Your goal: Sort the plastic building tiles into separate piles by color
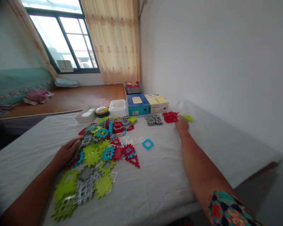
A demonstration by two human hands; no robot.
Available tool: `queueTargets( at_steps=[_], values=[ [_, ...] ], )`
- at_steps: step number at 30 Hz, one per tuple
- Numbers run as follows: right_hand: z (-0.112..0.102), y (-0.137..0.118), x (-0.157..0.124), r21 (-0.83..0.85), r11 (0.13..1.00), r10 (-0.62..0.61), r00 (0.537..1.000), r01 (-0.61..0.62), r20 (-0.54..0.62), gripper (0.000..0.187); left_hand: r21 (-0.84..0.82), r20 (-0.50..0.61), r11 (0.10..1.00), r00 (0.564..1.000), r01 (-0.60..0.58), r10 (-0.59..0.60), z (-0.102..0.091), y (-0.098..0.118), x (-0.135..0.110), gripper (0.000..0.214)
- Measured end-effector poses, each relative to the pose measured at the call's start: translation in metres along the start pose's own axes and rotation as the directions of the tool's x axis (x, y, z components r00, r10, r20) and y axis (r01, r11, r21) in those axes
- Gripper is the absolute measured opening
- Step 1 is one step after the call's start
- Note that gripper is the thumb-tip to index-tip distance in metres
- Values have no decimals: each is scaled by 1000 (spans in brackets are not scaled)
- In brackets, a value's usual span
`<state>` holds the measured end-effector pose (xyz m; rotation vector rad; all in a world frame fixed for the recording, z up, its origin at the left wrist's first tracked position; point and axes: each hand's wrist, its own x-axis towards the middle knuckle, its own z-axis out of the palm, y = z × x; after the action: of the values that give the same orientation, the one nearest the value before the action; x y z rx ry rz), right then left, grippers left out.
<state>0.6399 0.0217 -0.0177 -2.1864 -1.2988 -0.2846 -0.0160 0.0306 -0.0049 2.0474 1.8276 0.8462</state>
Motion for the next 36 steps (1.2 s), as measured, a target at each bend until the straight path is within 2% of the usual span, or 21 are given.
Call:
queueTargets(
  at_steps=[2,5,7,9,10,11,14,15,16,17,18,21,25,26,27,28,30,32,33,34,36],
  values=[
    [-2,-3,1,-15,1000,-21,999,22,27,44,4,-5,1000,1000,-3,3,0,2,-1,59],
    [-9,-21,2,13,997,-82,995,82,-51,41,4,0,1000,1000,-4,4,-1,8,-4,61],
    [-16,-50,-4,136,971,-190,979,198,-70,37,-1,4,1000,1000,-1,1,-1,12,-6,62],
    [-27,-89,-21,356,872,-378,925,337,51,33,-3,0,1000,1000,-3,3,-1,15,-8,62],
    [-33,-111,-35,485,788,-501,853,379,147,31,-3,-3,1000,1000,-7,7,-1,16,-9,61],
    [-39,-133,-51,598,689,-638,734,409,233,32,-5,-4,1000,1000,-11,11,-1,16,-9,61],
    [-55,-184,-103,774,423,-903,293,471,316,46,-18,2,1000,1000,-26,26,-1,15,-10,60],
    [-58,-194,-117,794,354,-935,186,493,301,51,-23,3,999,999,-32,32,-1,15,-10,60],
    [-61,-201,-128,803,299,-952,111,516,284,54,-27,4,999,999,-38,38,-1,15,-10,61],
    [-63,-205,-136,803,265,-960,69,534,271,53,-30,3,999,999,-45,45,-1,14,-10,62],
    [-64,-207,-140,800,252,-962,55,545,266,49,-31,1,998,999,-50,50,-1,14,-9,61],
    [-64,-206,-145,797,277,-956,74,537,283,44,-31,-9,998,999,-48,47,-1,13,-8,59],
    [-59,-206,-140,805,296,-951,84,513,296,57,-24,-6,999,999,-31,31,-1,9,-6,59],
    [-57,-204,-135,811,308,-950,105,497,296,59,-23,-4,999,999,-32,32,-1,7,-5,59],
    [-55,-201,-126,815,334,-943,155,473,295,59,-23,-4,999,999,-33,33,-1,6,-4,59],
    [-53,-195,-115,814,377,-924,238,441,299,57,-22,-3,999,999,-34,34,-1,4,-3,59],
    [-47,-174,-86,777,512,-816,491,367,306,48,-22,3,999,999,-38,38,-1,1,-2,59],
    [-39,-139,-53,670,687,-576,773,282,265,40,-19,5,999,999,-35,35,-1,0,-1,59],
    [-35,-119,-37,592,771,-425,882,235,204,39,-18,5,999,1000,-31,31,-1,0,-1,59],
    [-30,-97,-23,506,844,-279,951,179,130,39,-17,6,1000,1000,-25,25,-2,1,-1,60],
    [-19,-55,-3,348,935,-58,998,64,-27,39,-16,7,1000,1000,-17,17,-3,2,-1,60]
  ],
)
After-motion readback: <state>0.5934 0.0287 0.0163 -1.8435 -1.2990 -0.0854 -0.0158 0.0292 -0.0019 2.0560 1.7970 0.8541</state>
